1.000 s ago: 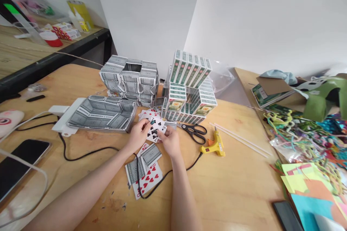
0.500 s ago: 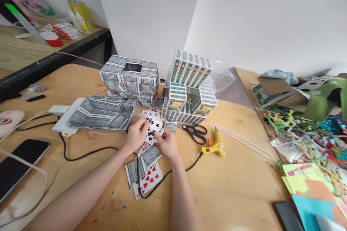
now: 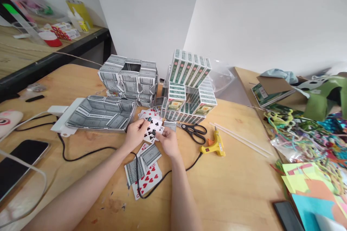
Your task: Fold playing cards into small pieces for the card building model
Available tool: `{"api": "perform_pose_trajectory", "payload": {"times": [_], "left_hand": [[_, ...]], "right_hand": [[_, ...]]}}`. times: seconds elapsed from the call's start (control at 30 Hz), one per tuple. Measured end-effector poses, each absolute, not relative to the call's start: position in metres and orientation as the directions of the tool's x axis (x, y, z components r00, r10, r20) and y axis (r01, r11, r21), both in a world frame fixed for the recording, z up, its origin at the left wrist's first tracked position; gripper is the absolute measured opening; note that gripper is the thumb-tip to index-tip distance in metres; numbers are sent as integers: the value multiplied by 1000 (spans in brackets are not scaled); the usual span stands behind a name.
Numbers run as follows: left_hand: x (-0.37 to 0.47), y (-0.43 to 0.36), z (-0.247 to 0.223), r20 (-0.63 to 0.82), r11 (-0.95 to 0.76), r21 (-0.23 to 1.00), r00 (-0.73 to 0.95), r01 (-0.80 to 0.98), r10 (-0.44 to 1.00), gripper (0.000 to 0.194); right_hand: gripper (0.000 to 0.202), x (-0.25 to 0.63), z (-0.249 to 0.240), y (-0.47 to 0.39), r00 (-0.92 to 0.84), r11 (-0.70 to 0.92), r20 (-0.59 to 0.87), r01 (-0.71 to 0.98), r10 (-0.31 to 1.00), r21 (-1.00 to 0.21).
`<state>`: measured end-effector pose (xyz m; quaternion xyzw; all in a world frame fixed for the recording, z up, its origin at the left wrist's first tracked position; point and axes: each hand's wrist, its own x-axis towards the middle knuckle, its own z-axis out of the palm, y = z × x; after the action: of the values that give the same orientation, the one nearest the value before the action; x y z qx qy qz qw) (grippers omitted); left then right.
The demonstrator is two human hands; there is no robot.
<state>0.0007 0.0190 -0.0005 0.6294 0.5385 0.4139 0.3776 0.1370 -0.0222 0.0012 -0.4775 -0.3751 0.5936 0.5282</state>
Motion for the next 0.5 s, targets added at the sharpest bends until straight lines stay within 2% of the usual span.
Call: {"api": "perform_pose_trajectory", "payload": {"times": [0.2, 0.33, 0.5], "left_hand": [[-2, 20, -5, 5, -31, 980, 132, 198, 991, 37], [-4, 19, -2, 75, -130, 965, 236, 227, 969, 28], [-4, 20, 0, 124, -157, 972, 184, 176, 975, 17]], "right_hand": [[26, 141, -1, -21, 184, -92, -144, -266, 972, -959], [27, 143, 0, -21, 177, -84, -134, -264, 975, -961], [26, 142, 0, -21, 179, -82, -128, -245, 975, -966]]}}
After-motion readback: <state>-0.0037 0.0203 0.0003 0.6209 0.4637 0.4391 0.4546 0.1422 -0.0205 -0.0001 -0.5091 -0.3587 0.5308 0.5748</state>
